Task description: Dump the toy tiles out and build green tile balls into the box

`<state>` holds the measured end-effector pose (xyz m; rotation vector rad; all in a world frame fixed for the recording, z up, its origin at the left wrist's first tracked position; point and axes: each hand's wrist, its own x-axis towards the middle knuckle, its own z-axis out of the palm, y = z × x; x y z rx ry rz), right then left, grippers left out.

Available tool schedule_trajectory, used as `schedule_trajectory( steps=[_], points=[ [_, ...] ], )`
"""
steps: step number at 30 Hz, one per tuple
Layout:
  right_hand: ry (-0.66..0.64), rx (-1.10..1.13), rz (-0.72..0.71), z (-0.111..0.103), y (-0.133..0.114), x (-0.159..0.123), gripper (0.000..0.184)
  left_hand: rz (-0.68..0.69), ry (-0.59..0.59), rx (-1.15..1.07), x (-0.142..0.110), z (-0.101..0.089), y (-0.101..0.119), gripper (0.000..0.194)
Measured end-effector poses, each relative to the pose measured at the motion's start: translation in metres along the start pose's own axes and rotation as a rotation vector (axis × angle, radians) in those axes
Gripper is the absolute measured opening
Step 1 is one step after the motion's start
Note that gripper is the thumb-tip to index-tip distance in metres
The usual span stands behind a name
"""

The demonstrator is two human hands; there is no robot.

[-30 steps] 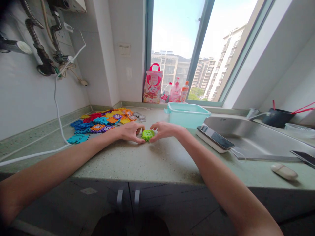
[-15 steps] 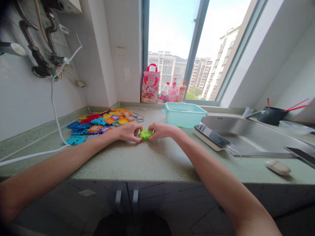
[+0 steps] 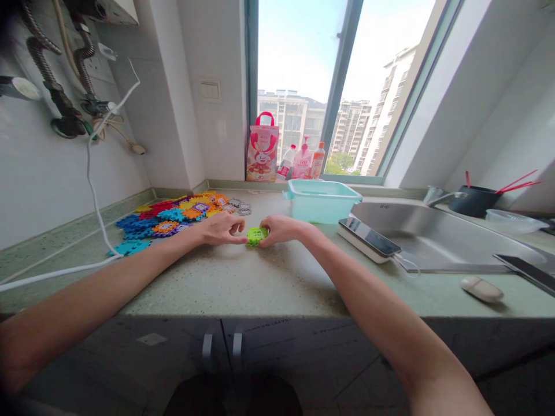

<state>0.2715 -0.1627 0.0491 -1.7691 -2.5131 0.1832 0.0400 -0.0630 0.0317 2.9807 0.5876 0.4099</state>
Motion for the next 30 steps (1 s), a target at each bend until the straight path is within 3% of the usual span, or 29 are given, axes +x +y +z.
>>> schedule_trajectory(
  steps=[9,13,17,20,25,30],
  points=[
    [0.013,-0.088,0.040,0.000,-0.008,-0.001,0.043,-0.059,0.011,-0.020,-0.001,-0.002,-0.016,0.061],
    [0.227,-0.127,0.076,-0.020,0.009,-0.010,0.044,-0.059,0.017,-0.020,-0.001,-0.003,-0.016,0.059],
    [0.538,-0.143,0.340,-0.054,0.041,-0.034,0.056,-0.083,-0.017,-0.032,-0.001,-0.002,-0.014,0.056],
    [0.661,-0.152,0.616,-0.071,0.069,-0.052,0.059,-0.100,-0.042,-0.030,0.000,-0.001,-0.013,0.054],
    [0.714,-0.124,0.916,-0.073,0.108,-0.066,0.070,-0.114,-0.049,-0.016,0.000,0.001,-0.013,0.053],
    [0.648,-0.061,0.971,-0.063,0.131,-0.065,0.068,-0.109,-0.047,-0.032,0.001,0.002,-0.014,0.052]
  ],
)
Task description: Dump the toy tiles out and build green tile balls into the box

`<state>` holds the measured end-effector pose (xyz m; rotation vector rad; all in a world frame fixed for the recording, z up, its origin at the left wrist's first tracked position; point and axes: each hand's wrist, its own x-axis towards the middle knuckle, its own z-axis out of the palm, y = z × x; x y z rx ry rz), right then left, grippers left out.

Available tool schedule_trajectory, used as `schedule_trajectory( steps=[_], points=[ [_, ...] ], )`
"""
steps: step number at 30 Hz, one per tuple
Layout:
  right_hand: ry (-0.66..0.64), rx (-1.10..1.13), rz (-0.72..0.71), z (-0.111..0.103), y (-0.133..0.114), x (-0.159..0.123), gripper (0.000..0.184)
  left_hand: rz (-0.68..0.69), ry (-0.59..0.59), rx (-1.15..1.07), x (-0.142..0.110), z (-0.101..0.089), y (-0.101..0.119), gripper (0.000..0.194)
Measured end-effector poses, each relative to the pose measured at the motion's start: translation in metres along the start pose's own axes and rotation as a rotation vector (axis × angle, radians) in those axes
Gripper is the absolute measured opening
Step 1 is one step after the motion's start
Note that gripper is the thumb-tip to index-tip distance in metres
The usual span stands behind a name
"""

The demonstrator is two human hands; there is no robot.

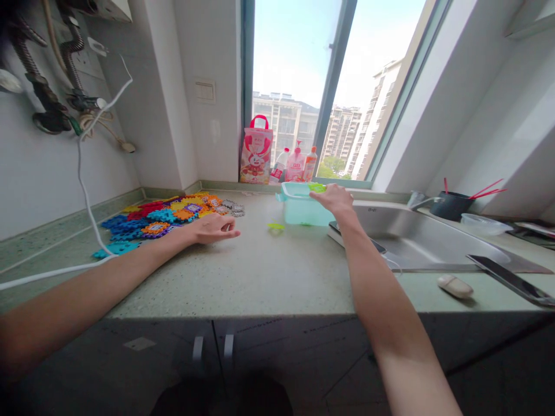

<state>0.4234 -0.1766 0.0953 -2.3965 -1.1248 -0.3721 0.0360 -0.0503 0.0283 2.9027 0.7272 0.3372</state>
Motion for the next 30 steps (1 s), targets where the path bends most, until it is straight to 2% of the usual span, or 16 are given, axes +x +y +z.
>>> schedule_trajectory(
  steps=[4,7,9,11,13,16,20,23,25,27,30],
  points=[
    [0.031,0.026,-0.039,0.003,0.005,0.004,0.077,-0.026,-0.027,0.014,0.001,0.000,-0.001,0.053],
    [0.167,0.061,-0.110,-0.006,0.000,-0.001,0.080,-0.026,-0.035,0.022,0.002,0.002,-0.002,0.054],
    [0.297,0.129,-0.238,-0.013,-0.011,-0.009,0.069,-0.022,-0.032,0.022,0.002,0.003,-0.003,0.055],
    [0.335,0.194,-0.408,-0.016,-0.026,-0.020,0.050,-0.023,-0.033,0.022,0.003,0.003,-0.004,0.056],
    [0.210,0.192,-0.574,-0.012,-0.044,-0.032,0.036,-0.028,-0.034,0.025,0.003,0.004,-0.005,0.056],
    [-0.121,0.067,-0.728,0.006,-0.066,-0.049,0.037,-0.030,-0.039,0.025,0.004,0.005,-0.007,0.057],
    [-0.485,-0.096,-0.693,0.034,-0.075,-0.061,0.067,-0.027,-0.042,0.016,0.003,0.003,-0.005,0.057],
    [-0.630,-0.135,-0.676,0.046,-0.075,-0.064,0.061,-0.027,-0.047,0.005,0.001,0.001,-0.002,0.055],
    [-0.608,-0.103,-0.717,0.049,-0.078,-0.068,0.051,-0.024,-0.050,0.004,0.000,0.000,-0.001,0.055],
    [-0.506,-0.033,-0.782,0.049,-0.083,-0.071,0.046,-0.022,-0.052,0.004,0.000,-0.001,-0.001,0.055],
    [-0.198,0.100,-0.780,0.038,-0.087,-0.072,0.050,-0.018,-0.057,-0.006,0.000,-0.001,-0.003,0.057]
  ],
)
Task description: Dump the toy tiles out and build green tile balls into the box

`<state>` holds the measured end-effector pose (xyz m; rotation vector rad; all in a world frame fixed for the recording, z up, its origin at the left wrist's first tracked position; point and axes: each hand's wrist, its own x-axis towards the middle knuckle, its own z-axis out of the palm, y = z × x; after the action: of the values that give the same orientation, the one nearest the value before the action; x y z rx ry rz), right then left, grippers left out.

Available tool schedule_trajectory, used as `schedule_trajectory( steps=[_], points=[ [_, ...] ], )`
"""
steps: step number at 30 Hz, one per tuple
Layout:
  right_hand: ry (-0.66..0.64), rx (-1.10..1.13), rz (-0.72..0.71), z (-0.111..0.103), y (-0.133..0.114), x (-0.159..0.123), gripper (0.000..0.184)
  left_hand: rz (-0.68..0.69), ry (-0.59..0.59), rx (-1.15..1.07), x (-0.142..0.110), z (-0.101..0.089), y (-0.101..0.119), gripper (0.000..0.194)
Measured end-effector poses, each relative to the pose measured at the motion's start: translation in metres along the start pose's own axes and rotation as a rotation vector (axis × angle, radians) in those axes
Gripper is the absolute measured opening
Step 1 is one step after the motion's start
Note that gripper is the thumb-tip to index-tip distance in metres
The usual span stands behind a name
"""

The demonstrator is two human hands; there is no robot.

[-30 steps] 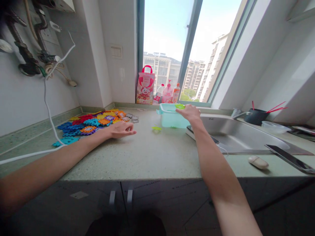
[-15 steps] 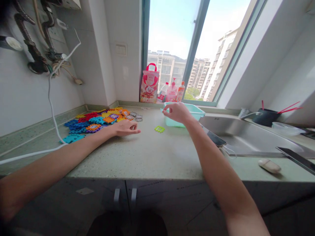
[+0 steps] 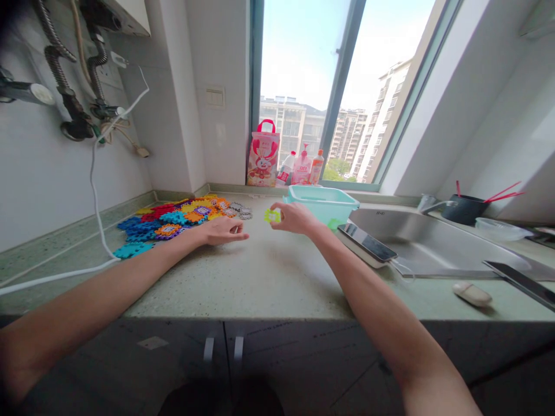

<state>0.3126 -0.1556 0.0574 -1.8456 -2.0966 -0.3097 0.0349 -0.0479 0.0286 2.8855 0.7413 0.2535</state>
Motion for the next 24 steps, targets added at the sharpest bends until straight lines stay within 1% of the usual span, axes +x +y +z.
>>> schedule_trajectory(
  steps=[1,3,5,7,9,10,11,14,16,19,21,23,24],
  points=[
    [0.142,-0.013,0.042,-0.006,0.002,-0.001,0.052,0.003,-0.001,-0.005,0.000,0.000,-0.001,0.058],
    [0.415,-0.055,0.172,-0.020,0.011,-0.003,0.056,0.006,-0.002,-0.011,0.000,0.001,-0.001,0.058],
    [0.627,-0.090,0.308,-0.034,0.027,-0.007,0.058,0.005,-0.005,-0.014,0.000,0.001,-0.002,0.057],
    [0.774,-0.104,0.410,-0.044,0.044,-0.010,0.060,0.002,-0.008,-0.019,0.000,0.001,-0.002,0.057],
    [0.870,-0.097,0.476,-0.050,0.058,-0.013,0.063,0.002,-0.008,-0.024,0.000,0.001,-0.002,0.057],
    [0.893,-0.091,0.499,-0.051,0.063,-0.014,0.064,0.003,-0.007,-0.026,0.000,0.001,-0.003,0.056],
    [0.890,-0.087,0.518,-0.052,0.067,-0.015,0.064,0.005,-0.005,-0.028,0.000,0.001,-0.003,0.056],
    [0.784,-0.097,0.565,-0.056,0.075,-0.016,0.060,0.016,-0.002,-0.037,0.000,0.001,-0.005,0.056],
    [0.755,-0.122,0.587,-0.063,0.077,-0.019,0.055,0.022,0.001,-0.043,0.000,0.002,-0.006,0.056],
    [0.835,-0.179,0.609,-0.080,0.079,-0.030,0.055,0.021,0.002,-0.038,0.000,0.001,-0.008,0.056],
    [0.841,-0.217,0.615,-0.090,0.083,-0.043,0.052,0.013,0.003,-0.032,0.000,0.000,-0.010,0.055],
    [0.750,-0.246,0.635,-0.094,0.089,-0.062,0.047,0.003,0.002,-0.031,-0.001,-0.002,-0.011,0.054],
    [0.666,-0.249,0.658,-0.094,0.093,-0.073,0.046,0.000,0.002,-0.032,-0.001,-0.002,-0.012,0.053]
  ],
)
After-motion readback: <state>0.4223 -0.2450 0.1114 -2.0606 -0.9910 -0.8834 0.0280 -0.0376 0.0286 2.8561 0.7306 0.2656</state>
